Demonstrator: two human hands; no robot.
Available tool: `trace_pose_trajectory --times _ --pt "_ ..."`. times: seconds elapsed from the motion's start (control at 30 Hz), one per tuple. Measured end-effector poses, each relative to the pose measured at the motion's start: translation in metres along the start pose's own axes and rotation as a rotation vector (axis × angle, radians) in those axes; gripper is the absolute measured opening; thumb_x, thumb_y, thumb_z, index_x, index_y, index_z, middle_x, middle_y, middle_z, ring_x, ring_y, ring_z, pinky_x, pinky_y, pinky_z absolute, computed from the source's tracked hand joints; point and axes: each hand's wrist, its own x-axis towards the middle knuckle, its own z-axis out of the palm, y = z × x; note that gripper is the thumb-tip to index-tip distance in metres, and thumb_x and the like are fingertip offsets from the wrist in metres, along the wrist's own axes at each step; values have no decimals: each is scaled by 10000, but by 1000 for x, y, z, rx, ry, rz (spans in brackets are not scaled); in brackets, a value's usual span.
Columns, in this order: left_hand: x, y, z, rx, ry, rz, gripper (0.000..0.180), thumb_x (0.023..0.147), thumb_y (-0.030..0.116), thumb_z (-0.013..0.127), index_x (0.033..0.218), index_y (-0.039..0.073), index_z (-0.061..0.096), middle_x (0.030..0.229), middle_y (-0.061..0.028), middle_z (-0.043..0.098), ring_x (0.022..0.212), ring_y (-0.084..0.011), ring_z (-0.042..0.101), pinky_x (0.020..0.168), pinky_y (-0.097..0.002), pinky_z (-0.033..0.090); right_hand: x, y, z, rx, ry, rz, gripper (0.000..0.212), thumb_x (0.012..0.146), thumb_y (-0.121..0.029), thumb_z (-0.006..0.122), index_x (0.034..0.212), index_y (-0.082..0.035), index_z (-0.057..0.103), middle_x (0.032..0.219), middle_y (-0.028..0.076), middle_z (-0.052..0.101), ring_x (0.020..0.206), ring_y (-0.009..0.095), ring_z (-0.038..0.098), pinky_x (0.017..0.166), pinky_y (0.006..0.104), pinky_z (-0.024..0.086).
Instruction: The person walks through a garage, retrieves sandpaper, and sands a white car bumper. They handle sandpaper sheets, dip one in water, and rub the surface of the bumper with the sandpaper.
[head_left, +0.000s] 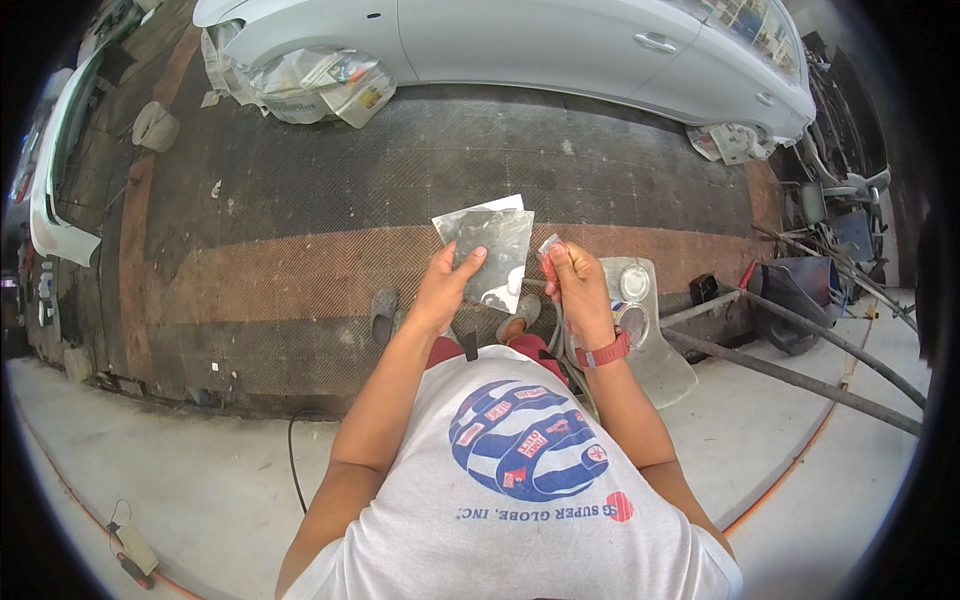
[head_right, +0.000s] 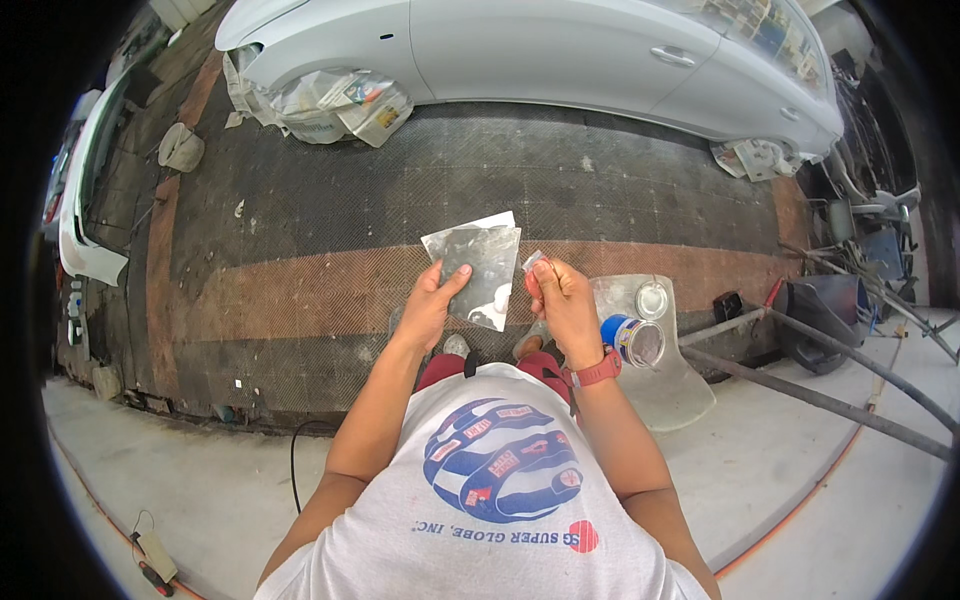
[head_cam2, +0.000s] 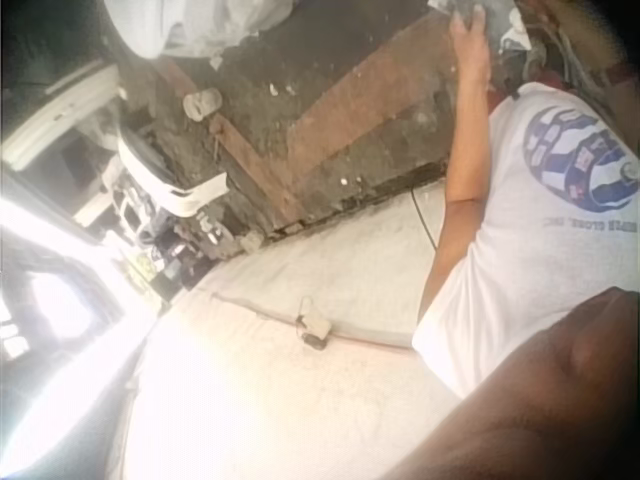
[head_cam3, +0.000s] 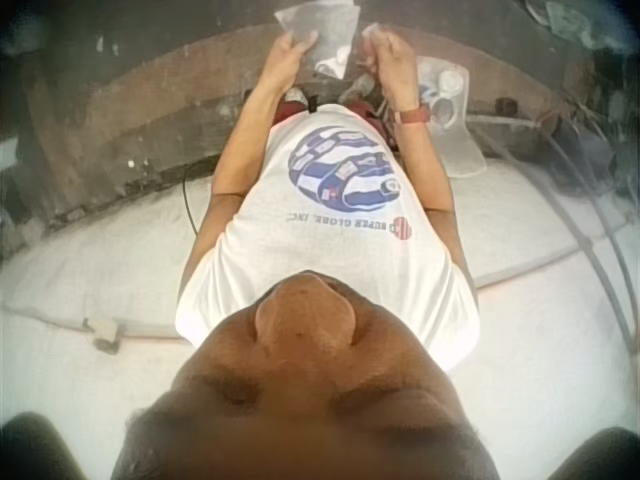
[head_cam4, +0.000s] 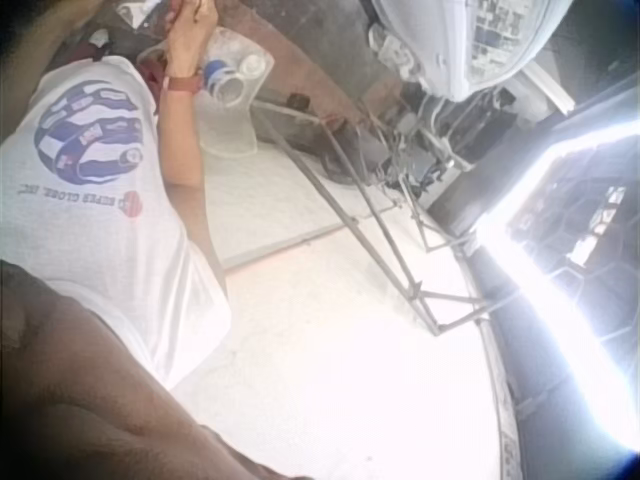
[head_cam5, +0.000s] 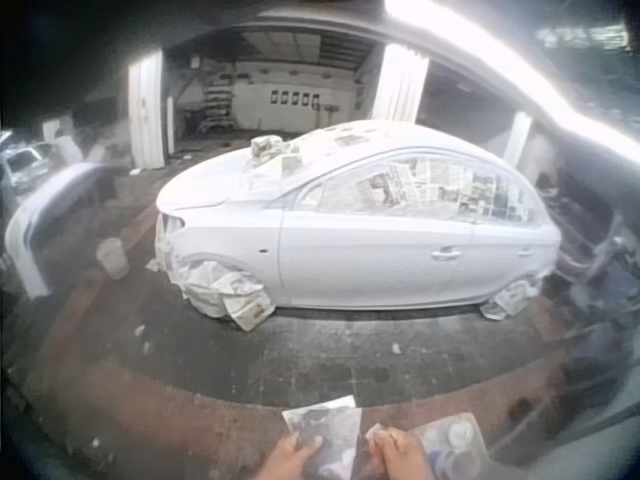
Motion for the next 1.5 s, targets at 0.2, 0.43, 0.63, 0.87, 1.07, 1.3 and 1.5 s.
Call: trace_pose_trajectory --times 0.2,0.43,0.63,0.87,1.07,1.3,1.5 --pt "3 -5 5 -13 -12 28 350 1080 251 655 1333 9 645 1200 -64 720 1075 -127 677 973 -318 540 -6 -7 -6 -138 -28 -70 309 1139 -287 533 997 -47 667 808 -19 626 702 57 572 629 230 472" --pt "4 -8 10 15 -52 15 339 1085 246 646 1335 16 636 1210 -59 722 1098 -126 676 1003 -325 538 -11 -10 -15 -283 -80 -91 246 1120 -227 559 1071 -21 683 820 8 657 723 83 601 666 262 499" --pt "3 -12 13 25 -75 15 341 1087 255 644 1325 12 640 1201 -61 719 1084 -125 674 985 -321 538 -12 -14 -19 -473 -78 -164 219 1097 -184 583 1078 11 678 804 50 680 722 123 634 680 300 516" --pt "1 -12 17 -21 -69 -3 311 1093 222 626 1320 9 640 1186 -55 722 1042 -119 685 949 -315 556 -12 -14 -21 -554 -63 -202 196 1083 -158 596 1050 17 678 780 70 687 703 143 640 670 316 513" --pt "-2 -7 22 18 -67 -20 304 1096 203 616 1329 8 632 1191 -59 724 1052 -123 693 938 -315 567 -12 -15 -22 -662 -26 -302 172 1064 -134 604 1021 20 669 792 125 703 707 233 682 675 364 521" --pt "0 -12 21 23 -81 -41 350 1077 260 662 1339 30 630 1205 -64 732 1074 -131 699 960 -319 568 -13 -19 -19 -747 4 -395 169 1045 -148 641 1017 15 680 903 194 751 828 375 734 718 434 544" --pt "3 -16 24 7 -83 -52 332 1097 208 619 1359 4 613 1223 -71 719 1076 -129 692 958 -318 563 -12 -13 -20 -901 33 -391 202 1036 -204 666 1015 -3 682 931 202 752 868 417 721 731 483 547"
